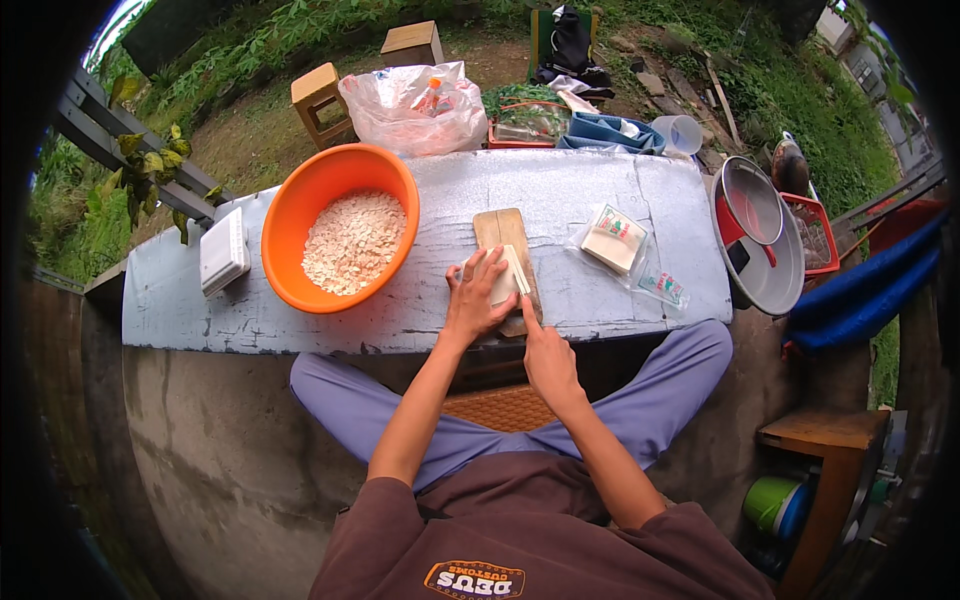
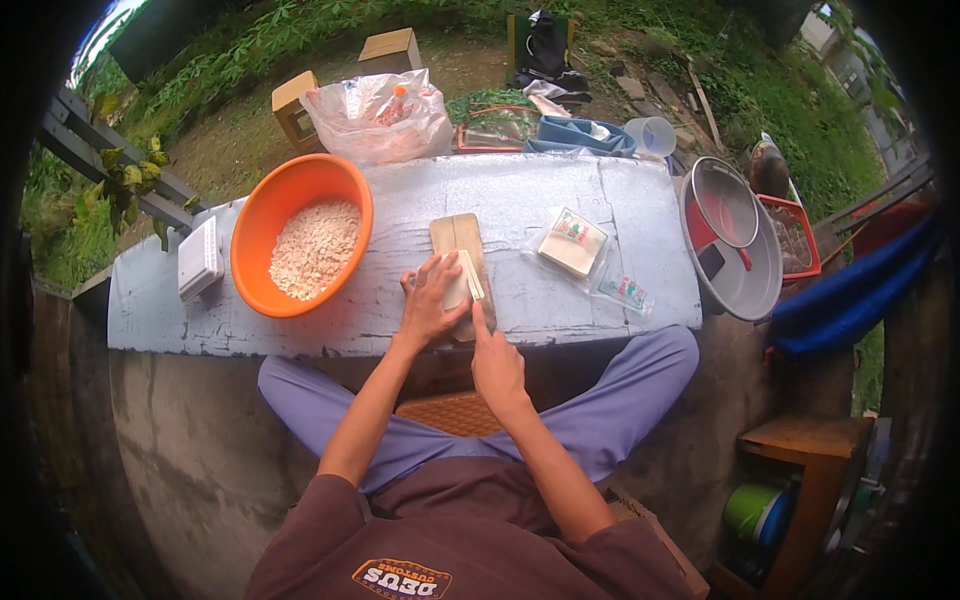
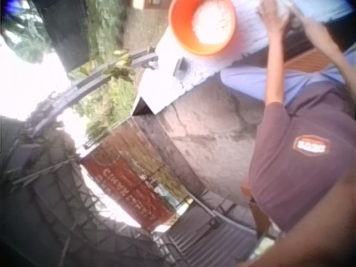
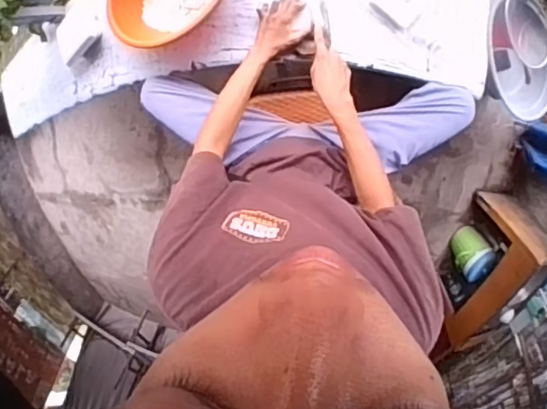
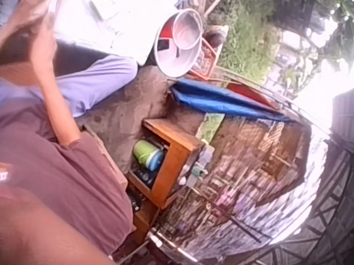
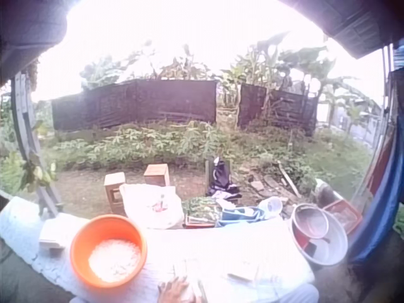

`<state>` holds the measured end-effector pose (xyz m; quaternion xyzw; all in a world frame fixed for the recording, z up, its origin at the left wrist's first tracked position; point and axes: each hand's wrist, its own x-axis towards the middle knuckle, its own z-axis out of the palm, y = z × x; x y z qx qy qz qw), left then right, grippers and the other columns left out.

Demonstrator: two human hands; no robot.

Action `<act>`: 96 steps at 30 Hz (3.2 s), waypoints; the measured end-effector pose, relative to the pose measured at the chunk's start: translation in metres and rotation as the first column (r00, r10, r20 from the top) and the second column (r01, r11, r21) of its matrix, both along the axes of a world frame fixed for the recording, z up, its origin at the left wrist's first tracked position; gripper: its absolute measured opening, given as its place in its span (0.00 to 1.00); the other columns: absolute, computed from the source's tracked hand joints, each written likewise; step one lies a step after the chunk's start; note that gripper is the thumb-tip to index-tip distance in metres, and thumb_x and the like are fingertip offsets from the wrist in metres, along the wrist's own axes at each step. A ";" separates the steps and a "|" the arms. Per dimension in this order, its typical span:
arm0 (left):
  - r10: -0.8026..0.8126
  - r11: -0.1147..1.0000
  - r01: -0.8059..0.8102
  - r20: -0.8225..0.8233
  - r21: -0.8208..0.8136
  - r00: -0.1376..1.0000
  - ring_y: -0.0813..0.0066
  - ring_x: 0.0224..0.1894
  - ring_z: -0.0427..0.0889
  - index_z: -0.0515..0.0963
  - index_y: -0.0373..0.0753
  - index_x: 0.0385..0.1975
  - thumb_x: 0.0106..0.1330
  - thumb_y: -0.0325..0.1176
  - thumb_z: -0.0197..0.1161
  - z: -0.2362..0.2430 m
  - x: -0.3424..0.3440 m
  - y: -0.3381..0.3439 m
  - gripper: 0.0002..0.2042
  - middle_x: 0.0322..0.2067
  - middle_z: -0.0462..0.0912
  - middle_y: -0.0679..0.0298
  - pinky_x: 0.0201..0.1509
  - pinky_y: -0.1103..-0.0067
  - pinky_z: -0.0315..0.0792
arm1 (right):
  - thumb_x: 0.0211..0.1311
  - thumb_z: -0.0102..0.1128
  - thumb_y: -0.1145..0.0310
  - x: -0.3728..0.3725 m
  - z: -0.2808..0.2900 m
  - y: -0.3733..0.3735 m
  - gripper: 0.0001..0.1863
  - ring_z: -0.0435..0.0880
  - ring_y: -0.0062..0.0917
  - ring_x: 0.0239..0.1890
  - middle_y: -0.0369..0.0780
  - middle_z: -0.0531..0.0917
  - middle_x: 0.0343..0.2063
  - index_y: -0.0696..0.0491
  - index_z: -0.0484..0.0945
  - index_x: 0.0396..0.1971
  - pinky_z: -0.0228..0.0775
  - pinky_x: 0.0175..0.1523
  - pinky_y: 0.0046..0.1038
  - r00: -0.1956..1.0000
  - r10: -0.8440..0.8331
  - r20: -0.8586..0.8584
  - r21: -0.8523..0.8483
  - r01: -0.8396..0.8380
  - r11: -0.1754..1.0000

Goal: The person sits cross-legged on a mat and uses a knife to cut a white block of food on a wooden board. They slice the food into small pieces and transfer them into an orange bowl. The person repeats this process with multiple blocks of food.

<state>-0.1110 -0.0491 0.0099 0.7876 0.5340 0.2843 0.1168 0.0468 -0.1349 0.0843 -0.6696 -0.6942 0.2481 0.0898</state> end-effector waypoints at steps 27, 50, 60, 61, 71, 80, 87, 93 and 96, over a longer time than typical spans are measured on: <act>-0.050 0.998 0.051 0.016 -0.028 0.999 0.67 0.75 0.59 0.73 0.43 0.61 0.61 0.42 0.66 0.003 -0.010 0.000 0.27 0.71 0.66 0.63 0.67 0.62 0.51 | 0.68 0.50 0.73 -0.017 0.007 0.044 0.34 0.85 0.55 0.39 0.57 0.81 0.36 0.47 0.58 0.74 0.76 0.45 0.52 0.997 0.005 -0.083 -0.013 -0.006 1.000; -0.027 0.999 0.026 -0.005 -0.026 1.000 0.69 0.74 0.60 0.72 0.43 0.60 0.60 0.44 0.67 0.005 -0.010 -0.002 0.28 0.71 0.66 0.65 0.67 0.60 0.50 | 0.65 0.53 0.76 -0.027 0.003 0.053 0.36 0.85 0.54 0.39 0.56 0.82 0.35 0.50 0.57 0.74 0.77 0.45 0.51 0.999 0.007 -0.048 -0.027 -0.008 1.000; -0.010 1.000 0.010 0.002 -0.010 1.000 0.69 0.74 0.61 0.74 0.44 0.57 0.60 0.45 0.67 0.001 -0.009 -0.001 0.26 0.71 0.67 0.65 0.67 0.60 0.50 | 0.64 0.53 0.76 -0.021 0.002 0.035 0.38 0.86 0.52 0.38 0.54 0.82 0.35 0.46 0.56 0.75 0.78 0.44 0.51 1.000 0.021 -0.005 -0.022 -0.021 1.000; -0.008 1.000 0.008 0.001 -0.008 1.000 0.69 0.74 0.61 0.74 0.44 0.58 0.60 0.46 0.67 0.001 -0.009 -0.001 0.26 0.71 0.67 0.65 0.67 0.60 0.50 | 0.64 0.53 0.76 -0.020 0.003 0.033 0.38 0.86 0.52 0.38 0.54 0.82 0.35 0.46 0.56 0.75 0.78 0.44 0.51 1.000 0.023 -0.007 -0.021 -0.023 1.000; -0.004 1.000 0.004 -0.009 -0.015 1.000 0.71 0.74 0.60 0.74 0.44 0.59 0.60 0.48 0.66 -0.001 -0.008 -0.001 0.27 0.71 0.67 0.67 0.68 0.61 0.49 | 0.71 0.48 0.73 -0.014 -0.006 0.012 0.31 0.85 0.53 0.34 0.55 0.82 0.30 0.45 0.59 0.74 0.78 0.41 0.51 1.000 0.002 0.000 0.046 -0.002 0.999; -0.002 0.999 0.002 0.006 -0.052 1.000 0.71 0.75 0.58 0.74 0.44 0.59 0.59 0.47 0.66 0.001 -0.008 -0.003 0.28 0.71 0.66 0.68 0.69 0.59 0.47 | 0.71 0.50 0.72 -0.009 -0.004 -0.004 0.33 0.85 0.53 0.33 0.54 0.82 0.29 0.42 0.56 0.75 0.78 0.39 0.52 1.000 -0.008 0.021 -0.006 0.008 1.000; 0.005 0.999 -0.005 0.006 -0.038 1.000 0.72 0.75 0.59 0.75 0.44 0.58 0.59 0.46 0.67 0.003 -0.006 -0.003 0.27 0.71 0.66 0.67 0.69 0.59 0.48 | 0.70 0.51 0.73 -0.003 -0.004 -0.026 0.34 0.84 0.53 0.31 0.52 0.81 0.28 0.41 0.56 0.75 0.77 0.37 0.52 0.999 -0.031 0.022 -0.021 0.032 0.999; -0.040 0.999 0.040 0.014 -0.026 0.999 0.70 0.75 0.59 0.74 0.43 0.59 0.62 0.43 0.64 -0.005 -0.016 0.000 0.25 0.71 0.66 0.63 0.69 0.59 0.49 | 0.71 0.50 0.73 0.002 0.005 -0.032 0.33 0.83 0.53 0.32 0.53 0.80 0.29 0.42 0.58 0.75 0.75 0.39 0.52 0.998 -0.053 -0.036 -0.033 0.051 0.998; -0.065 0.997 0.068 0.073 -0.039 0.995 0.69 0.75 0.60 0.74 0.42 0.59 0.64 0.41 0.63 -0.002 -0.018 -0.001 0.24 0.71 0.66 0.60 0.69 0.60 0.49 | 0.72 0.49 0.73 0.002 0.005 -0.023 0.32 0.83 0.54 0.33 0.53 0.80 0.30 0.43 0.59 0.74 0.75 0.40 0.53 0.996 -0.056 -0.069 -0.006 0.056 0.998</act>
